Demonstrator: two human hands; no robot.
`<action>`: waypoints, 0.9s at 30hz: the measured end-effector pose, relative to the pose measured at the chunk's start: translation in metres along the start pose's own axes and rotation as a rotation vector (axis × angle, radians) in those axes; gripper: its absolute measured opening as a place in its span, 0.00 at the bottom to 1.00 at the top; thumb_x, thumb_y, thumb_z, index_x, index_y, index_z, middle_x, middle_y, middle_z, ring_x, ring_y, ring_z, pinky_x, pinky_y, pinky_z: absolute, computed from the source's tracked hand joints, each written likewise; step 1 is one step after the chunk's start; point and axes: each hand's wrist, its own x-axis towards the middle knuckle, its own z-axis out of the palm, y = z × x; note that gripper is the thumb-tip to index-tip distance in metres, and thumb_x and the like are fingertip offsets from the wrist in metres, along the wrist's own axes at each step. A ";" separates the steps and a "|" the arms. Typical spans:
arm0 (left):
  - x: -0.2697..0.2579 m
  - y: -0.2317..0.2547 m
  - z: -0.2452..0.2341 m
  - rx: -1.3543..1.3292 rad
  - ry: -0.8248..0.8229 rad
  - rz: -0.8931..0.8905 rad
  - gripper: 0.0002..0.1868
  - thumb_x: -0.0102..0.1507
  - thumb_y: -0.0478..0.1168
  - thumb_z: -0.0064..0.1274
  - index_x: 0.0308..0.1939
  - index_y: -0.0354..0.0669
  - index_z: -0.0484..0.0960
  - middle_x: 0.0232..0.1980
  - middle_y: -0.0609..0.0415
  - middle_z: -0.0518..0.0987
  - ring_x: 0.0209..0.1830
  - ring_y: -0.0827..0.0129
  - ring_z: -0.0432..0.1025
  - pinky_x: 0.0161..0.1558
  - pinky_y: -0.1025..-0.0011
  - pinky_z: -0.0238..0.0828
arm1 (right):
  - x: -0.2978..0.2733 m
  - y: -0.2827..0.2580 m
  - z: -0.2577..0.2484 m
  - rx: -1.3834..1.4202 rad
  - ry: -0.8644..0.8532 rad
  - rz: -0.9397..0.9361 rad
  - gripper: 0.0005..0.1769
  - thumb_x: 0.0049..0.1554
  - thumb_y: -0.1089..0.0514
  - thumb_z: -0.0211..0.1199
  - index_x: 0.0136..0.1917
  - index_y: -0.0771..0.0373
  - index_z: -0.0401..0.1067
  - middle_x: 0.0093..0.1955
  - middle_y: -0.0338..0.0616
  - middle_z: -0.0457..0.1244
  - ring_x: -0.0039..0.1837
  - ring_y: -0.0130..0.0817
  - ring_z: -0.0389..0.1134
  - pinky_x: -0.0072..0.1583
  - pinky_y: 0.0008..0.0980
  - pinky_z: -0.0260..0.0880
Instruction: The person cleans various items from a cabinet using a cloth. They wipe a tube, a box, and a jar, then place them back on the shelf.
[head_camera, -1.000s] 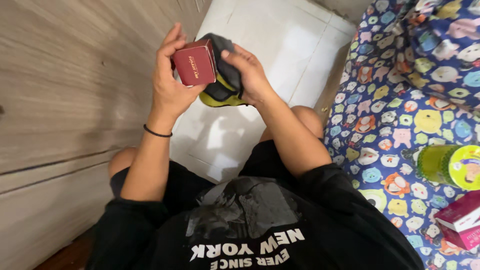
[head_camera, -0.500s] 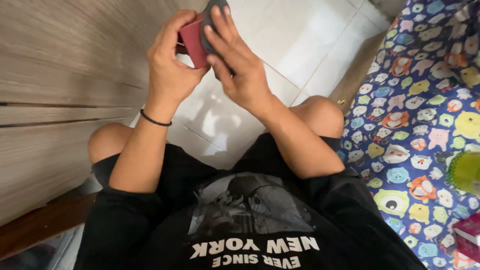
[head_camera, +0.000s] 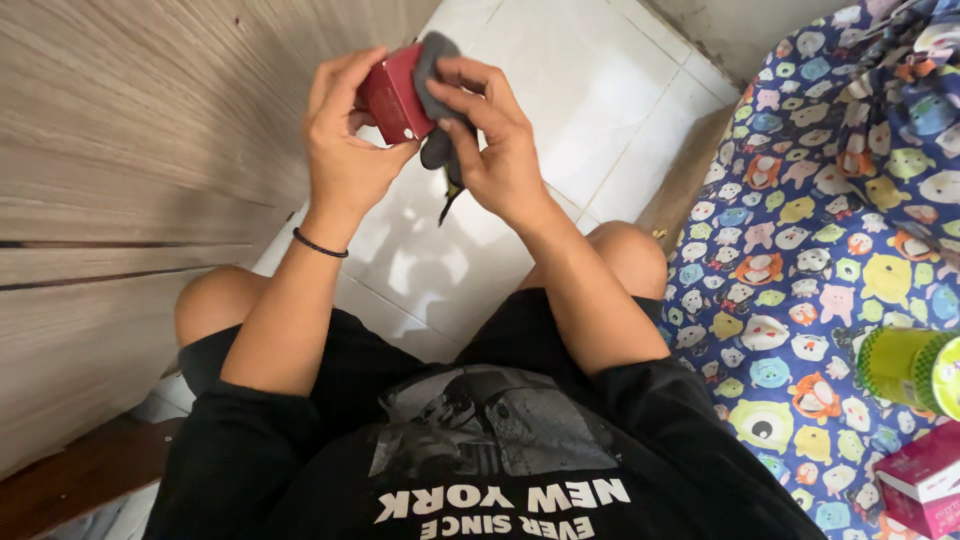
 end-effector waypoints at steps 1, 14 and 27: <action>0.001 -0.002 0.003 -0.002 -0.002 -0.025 0.40 0.58 0.23 0.72 0.71 0.41 0.73 0.68 0.54 0.70 0.64 0.65 0.75 0.56 0.71 0.84 | 0.001 0.003 -0.002 -0.009 0.020 0.048 0.22 0.62 0.78 0.61 0.66 0.64 0.73 0.71 0.47 0.62 0.70 0.40 0.69 0.69 0.31 0.73; 0.002 0.004 0.021 0.147 -0.082 -0.006 0.36 0.58 0.21 0.70 0.68 0.43 0.77 0.64 0.54 0.73 0.60 0.68 0.76 0.52 0.73 0.84 | -0.002 -0.002 0.002 -0.153 0.175 -0.140 0.18 0.61 0.74 0.64 0.63 0.64 0.74 0.64 0.45 0.65 0.66 0.44 0.67 0.64 0.33 0.71; -0.001 -0.014 0.020 0.067 0.008 -0.092 0.39 0.55 0.24 0.73 0.68 0.40 0.75 0.62 0.52 0.69 0.61 0.64 0.76 0.54 0.69 0.82 | 0.012 0.002 -0.019 -0.064 -0.049 0.043 0.14 0.62 0.73 0.59 0.60 0.66 0.75 0.60 0.48 0.66 0.62 0.43 0.70 0.65 0.34 0.71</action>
